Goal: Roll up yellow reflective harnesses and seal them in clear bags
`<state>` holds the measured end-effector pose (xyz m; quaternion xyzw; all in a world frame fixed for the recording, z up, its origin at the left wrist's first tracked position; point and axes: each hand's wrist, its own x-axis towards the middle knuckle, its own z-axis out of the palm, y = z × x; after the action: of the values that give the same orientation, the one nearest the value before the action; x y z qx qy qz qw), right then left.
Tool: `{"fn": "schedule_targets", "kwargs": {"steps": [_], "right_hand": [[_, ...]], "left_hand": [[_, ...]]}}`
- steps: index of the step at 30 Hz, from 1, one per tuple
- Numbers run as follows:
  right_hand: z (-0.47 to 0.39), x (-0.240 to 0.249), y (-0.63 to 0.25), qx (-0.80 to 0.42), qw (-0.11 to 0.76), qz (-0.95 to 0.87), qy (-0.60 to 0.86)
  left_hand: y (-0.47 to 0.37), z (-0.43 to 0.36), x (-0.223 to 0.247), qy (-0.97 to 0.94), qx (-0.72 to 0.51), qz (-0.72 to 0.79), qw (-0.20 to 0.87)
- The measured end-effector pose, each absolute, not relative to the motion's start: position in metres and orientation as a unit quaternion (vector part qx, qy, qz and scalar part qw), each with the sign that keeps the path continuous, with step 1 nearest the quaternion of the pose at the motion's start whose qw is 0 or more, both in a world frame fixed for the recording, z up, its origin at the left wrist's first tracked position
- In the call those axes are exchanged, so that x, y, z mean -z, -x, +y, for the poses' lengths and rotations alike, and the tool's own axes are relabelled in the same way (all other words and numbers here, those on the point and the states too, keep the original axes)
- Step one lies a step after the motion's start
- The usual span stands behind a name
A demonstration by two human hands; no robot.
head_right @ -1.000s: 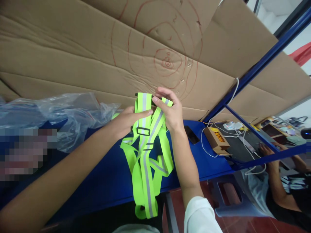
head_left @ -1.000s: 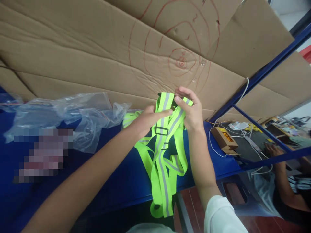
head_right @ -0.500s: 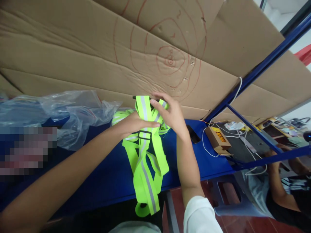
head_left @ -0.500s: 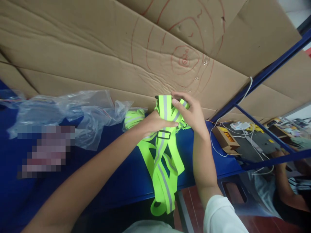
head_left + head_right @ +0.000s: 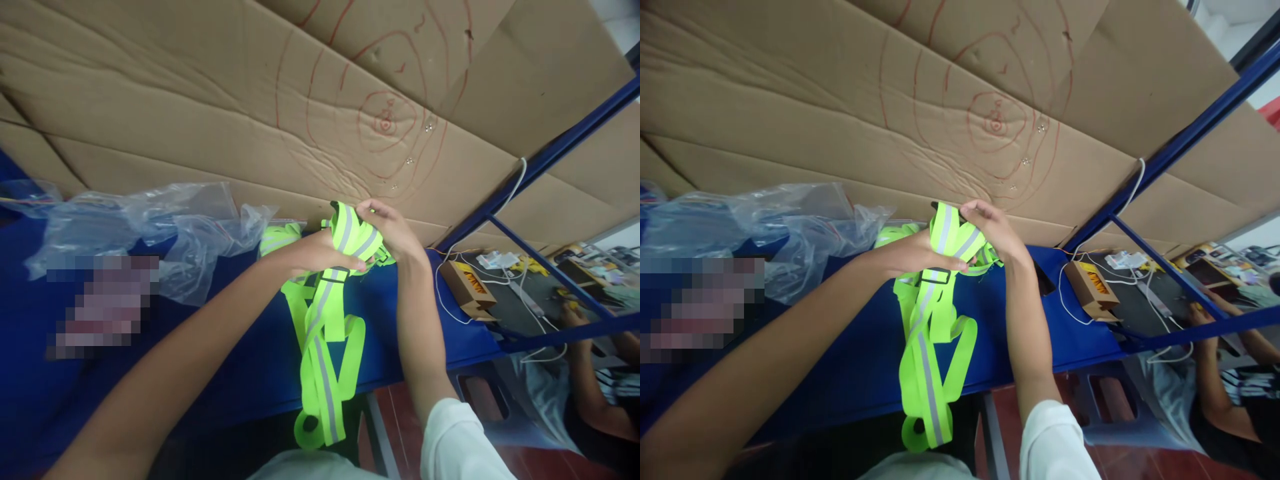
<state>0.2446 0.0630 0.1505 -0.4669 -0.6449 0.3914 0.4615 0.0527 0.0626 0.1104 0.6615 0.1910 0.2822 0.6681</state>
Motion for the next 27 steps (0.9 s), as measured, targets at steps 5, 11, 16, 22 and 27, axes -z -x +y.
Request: {"fn": "schedule_targets", "kwargs": {"steps": [5,11,16,22,27], "right_hand": [[0.050,-0.156,-0.238,-0.186,0.417,-0.783,0.423],[0.034,-0.159,-0.229,-0.109,0.283,-0.874,0.379],[0.032,-0.160,-0.221,-0.099,0.255,-0.880,0.389],[0.033,-0.159,-0.222,-0.189,0.240,-0.855,0.419],[0.042,-0.159,-0.230,-0.073,0.429,-0.767,0.471]], "left_hand": [[-0.042,0.070,-0.115,-0.689,-0.269,0.210,0.639],[-0.035,0.068,-0.124,-0.725,-0.247,0.209,0.608],[-0.033,0.072,-0.119,-0.731,-0.234,0.207,0.607],[-0.036,0.074,-0.116,-0.674,-0.231,0.199,0.673],[-0.050,0.066,-0.116,-0.538,-0.298,0.187,0.766]]}}
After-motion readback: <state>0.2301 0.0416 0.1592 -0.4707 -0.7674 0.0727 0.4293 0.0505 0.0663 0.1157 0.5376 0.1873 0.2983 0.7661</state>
